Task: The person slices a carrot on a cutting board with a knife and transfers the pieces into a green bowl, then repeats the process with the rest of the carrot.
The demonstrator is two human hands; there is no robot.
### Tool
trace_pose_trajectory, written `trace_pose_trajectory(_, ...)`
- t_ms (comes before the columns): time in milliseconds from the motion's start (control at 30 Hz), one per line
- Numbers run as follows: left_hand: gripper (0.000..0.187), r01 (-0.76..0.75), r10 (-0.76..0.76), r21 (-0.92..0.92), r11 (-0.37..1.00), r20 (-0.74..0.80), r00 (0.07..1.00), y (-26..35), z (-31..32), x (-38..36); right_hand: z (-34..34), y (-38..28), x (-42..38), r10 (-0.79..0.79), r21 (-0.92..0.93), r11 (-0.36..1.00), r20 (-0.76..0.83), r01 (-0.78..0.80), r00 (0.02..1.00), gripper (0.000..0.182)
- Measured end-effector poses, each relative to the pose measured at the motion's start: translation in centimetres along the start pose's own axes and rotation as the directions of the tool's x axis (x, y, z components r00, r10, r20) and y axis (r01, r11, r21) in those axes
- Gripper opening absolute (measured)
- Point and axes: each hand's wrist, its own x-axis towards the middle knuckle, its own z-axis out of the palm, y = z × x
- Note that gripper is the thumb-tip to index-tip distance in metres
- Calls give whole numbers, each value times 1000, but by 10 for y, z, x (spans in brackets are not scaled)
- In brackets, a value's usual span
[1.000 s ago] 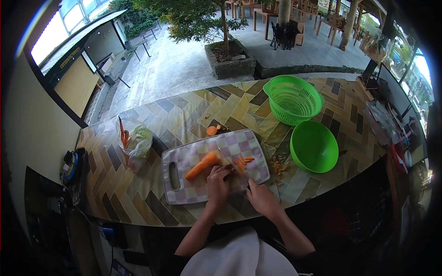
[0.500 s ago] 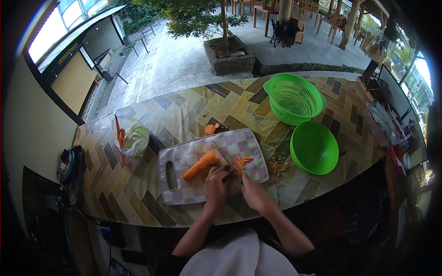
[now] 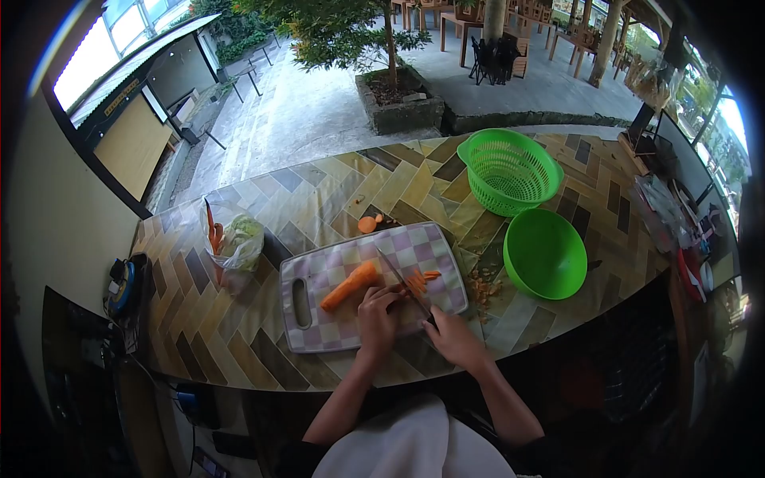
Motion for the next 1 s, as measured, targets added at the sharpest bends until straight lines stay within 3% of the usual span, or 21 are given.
trace_pose_trajectory(167,21,4,-4,3,1000,3,1000,0,-1,0,6,2,0,34,-69,997,-6,-35,999,23)
trace_pose_trajectory(267,19,6,-6,29,1000,-12,1000,-1,0,-2,1,-18,-3,151,-163,976,28,-144,988,22)
trace_pose_trajectory(567,16,0,0,24,1000,-12,1000,3,0,-2,3,-2,8,87,-134,988,83,-75,993,26)
trace_pose_trajectory(667,15,-27,28,41,999,-25,999,-3,1,-4,7,-27,10,205,-237,953,47,-188,978,25)
trace_pose_trajectory(867,14,-7,7,11,1000,-46,999,3,0,-3,7,-17,3,146,-211,967,4,-142,989,23)
trace_pose_trajectory(1000,14,-12,11,-30,999,-52,999,2,0,-3,2,10,9,6,2,1000,38,-6,999,24)
